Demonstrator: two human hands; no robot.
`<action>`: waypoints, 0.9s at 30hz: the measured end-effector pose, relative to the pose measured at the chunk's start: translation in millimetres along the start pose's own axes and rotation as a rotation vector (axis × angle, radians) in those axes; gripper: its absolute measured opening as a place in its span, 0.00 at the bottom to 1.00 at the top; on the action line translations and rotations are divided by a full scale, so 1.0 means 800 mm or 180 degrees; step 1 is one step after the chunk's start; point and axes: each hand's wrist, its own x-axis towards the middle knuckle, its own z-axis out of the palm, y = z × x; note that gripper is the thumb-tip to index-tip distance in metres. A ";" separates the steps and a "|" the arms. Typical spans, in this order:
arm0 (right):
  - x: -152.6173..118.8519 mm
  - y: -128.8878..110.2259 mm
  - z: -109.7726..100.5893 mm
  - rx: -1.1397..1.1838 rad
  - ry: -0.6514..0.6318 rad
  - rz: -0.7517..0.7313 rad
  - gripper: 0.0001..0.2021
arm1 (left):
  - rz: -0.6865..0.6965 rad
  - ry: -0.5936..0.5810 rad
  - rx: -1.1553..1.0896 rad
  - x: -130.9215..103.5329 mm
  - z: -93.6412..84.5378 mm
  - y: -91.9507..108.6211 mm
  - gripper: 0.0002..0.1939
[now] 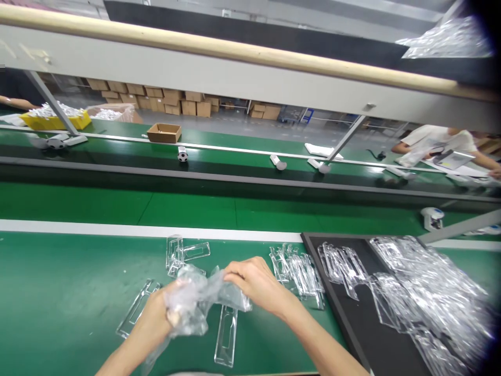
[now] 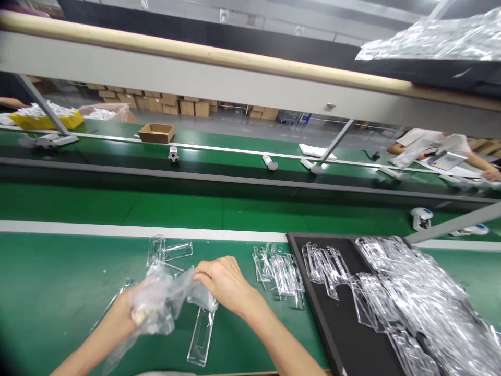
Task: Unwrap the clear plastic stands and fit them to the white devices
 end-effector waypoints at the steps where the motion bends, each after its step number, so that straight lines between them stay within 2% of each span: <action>1: -0.001 0.001 -0.001 0.0025 0.0063 0.0036 0.12 | -0.0340 0.0232 -0.0168 0.002 -0.003 -0.011 0.14; 3: -0.001 0.003 -0.003 -0.0015 0.0148 0.0221 0.12 | -0.0830 0.0663 -0.0392 0.004 -0.011 -0.024 0.18; 5: 0.001 0.003 -0.004 -0.0094 0.0135 0.0488 0.10 | -0.1022 0.0804 -0.0476 0.004 -0.020 -0.020 0.24; 7: 0.004 0.000 -0.006 0.0020 0.0089 0.0660 0.08 | -0.0850 0.0540 -0.0530 0.002 -0.026 0.004 0.27; 9: 0.008 -0.004 -0.005 0.0327 0.0056 0.0718 0.07 | -0.0413 0.0072 -0.0564 0.005 -0.026 0.038 0.26; 11: 0.013 -0.006 -0.002 0.0681 -0.0065 0.0611 0.05 | -0.0008 -0.0351 -0.0565 0.014 -0.017 0.067 0.26; 13: 0.017 -0.005 0.003 0.1011 -0.0159 0.0414 0.05 | 0.0165 -0.0556 -0.0714 0.028 -0.004 0.082 0.27; 15: 0.018 0.000 0.005 0.1358 -0.0177 0.0353 0.04 | 0.0148 -0.0581 -0.1033 0.044 0.009 0.080 0.26; 17: 0.013 0.008 -0.002 0.1703 -0.0235 0.0521 0.01 | 0.0009 -0.0414 -0.1304 0.054 0.013 0.069 0.22; 19: 0.002 0.016 -0.017 0.2012 -0.0328 0.0697 0.08 | -0.0241 -0.0098 -0.1400 0.056 0.005 0.058 0.18; 22: -0.016 0.025 -0.044 0.2353 -0.0195 0.0650 0.12 | -0.0666 0.0250 -0.1483 0.048 -0.021 0.053 0.21; 24: -0.024 0.023 -0.050 0.2490 0.0028 0.0520 0.11 | -0.0708 0.0189 -0.1437 0.039 -0.037 0.060 0.25; 27: -0.021 0.000 -0.027 0.2744 -0.0020 0.0368 0.09 | -0.0418 -0.0448 -0.1129 0.021 -0.040 0.080 0.27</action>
